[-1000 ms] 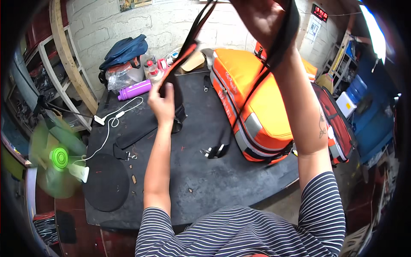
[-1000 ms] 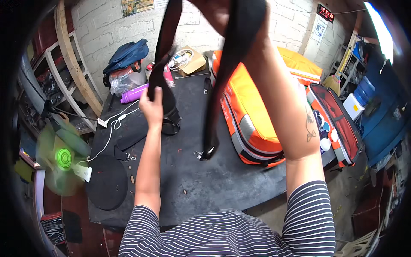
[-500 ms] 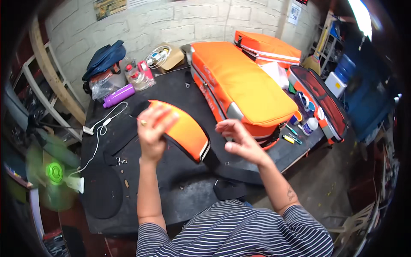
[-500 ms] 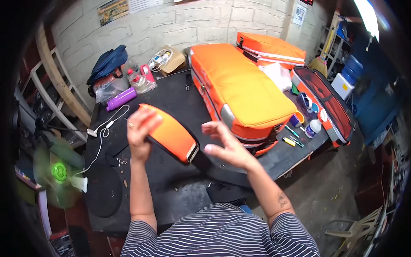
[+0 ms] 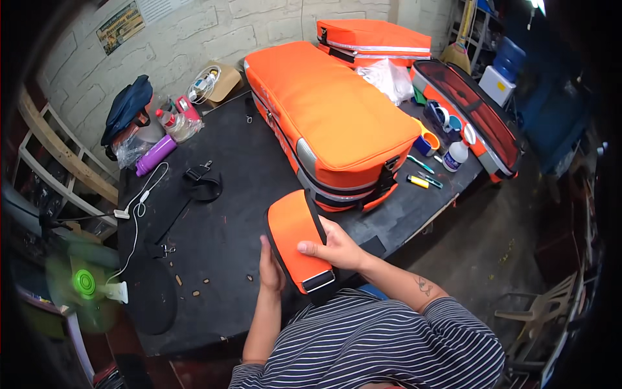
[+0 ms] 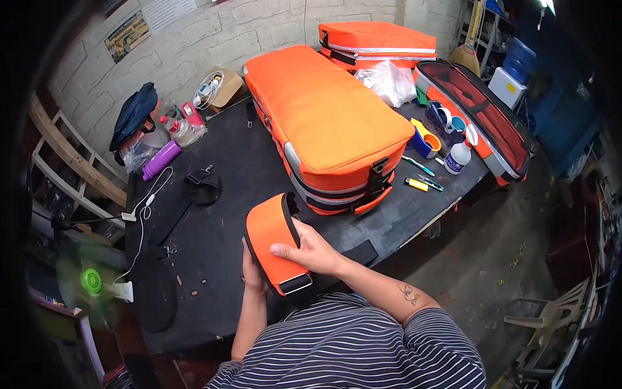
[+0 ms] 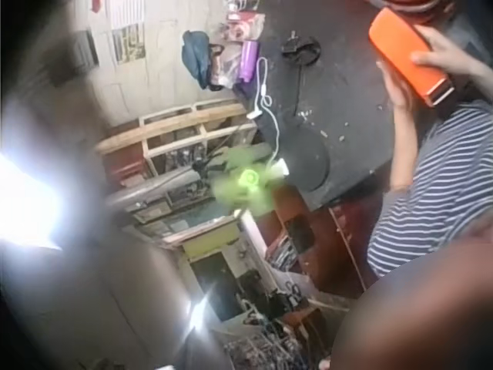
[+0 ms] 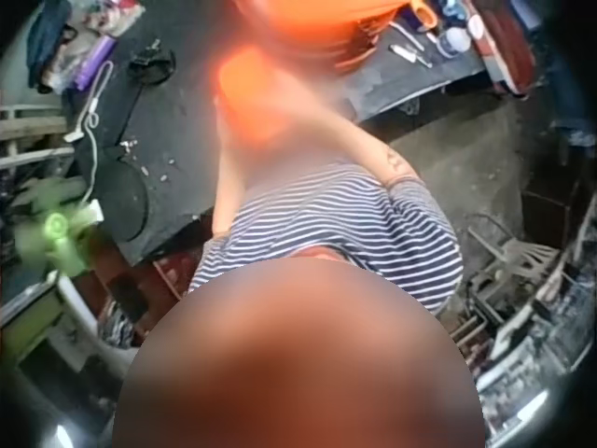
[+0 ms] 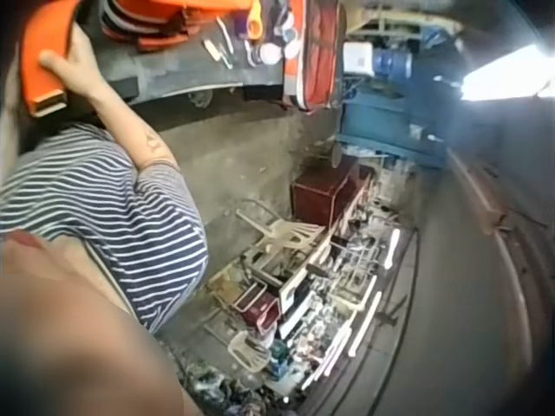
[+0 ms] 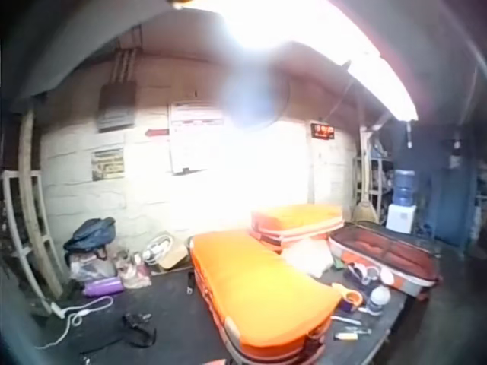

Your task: Inspecting, cleaning, and attaching straps to orange trauma bags.

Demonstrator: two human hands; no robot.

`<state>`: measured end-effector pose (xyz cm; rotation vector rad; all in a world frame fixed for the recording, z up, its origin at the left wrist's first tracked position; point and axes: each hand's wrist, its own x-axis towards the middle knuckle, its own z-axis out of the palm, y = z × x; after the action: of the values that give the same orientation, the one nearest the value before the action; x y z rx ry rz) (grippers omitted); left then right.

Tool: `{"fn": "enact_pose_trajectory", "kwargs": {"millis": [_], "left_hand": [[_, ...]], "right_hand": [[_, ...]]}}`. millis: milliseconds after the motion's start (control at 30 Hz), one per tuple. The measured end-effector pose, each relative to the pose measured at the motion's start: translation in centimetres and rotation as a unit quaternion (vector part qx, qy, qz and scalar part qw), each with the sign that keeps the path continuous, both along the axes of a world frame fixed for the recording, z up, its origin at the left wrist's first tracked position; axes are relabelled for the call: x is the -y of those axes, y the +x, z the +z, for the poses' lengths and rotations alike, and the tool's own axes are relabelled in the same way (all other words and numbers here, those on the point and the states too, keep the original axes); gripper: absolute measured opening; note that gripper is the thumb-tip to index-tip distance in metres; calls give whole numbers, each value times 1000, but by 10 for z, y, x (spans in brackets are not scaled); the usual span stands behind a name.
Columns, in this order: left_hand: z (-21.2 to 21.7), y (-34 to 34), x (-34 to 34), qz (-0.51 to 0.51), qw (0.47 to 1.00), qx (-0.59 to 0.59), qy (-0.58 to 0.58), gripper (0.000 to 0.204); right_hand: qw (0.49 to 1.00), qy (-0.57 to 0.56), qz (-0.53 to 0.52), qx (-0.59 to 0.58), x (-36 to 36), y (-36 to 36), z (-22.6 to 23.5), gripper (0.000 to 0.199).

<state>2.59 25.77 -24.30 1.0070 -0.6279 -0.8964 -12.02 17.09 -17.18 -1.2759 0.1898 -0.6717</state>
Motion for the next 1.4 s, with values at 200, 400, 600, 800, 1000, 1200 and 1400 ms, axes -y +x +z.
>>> {"fn": "enact_pose_trajectory", "kwargs": {"millis": [200,400,600,800,1000,1200,1400], "left_hand": [[-17,-16,-27,-199,956,-198,-89,71],[5,3,-1,-130,928,-289,-197,68],[9,45,3,-96,901,-311,-288,75],[15,46,32,-46,927,-295,-229,75],[13,27,34,-70,946,-281,-147,56],[24,20,42,-27,931,-318,-179,47],[19,97,18,222,929,-234,-183,41]], "right_hand": [[982,-98,80,-141,24,-5,4,37],[948,-210,-6,-239,41,-41,-37,29],[887,-102,-387,-231,102,-102,-126,16],[818,-127,-522,-207,129,-117,-142,16],[923,-263,-230,-160,69,-54,-68,36],[932,120,209,-271,26,-4,-71,80],[812,-325,195,-443,48,-35,-48,59]]}}
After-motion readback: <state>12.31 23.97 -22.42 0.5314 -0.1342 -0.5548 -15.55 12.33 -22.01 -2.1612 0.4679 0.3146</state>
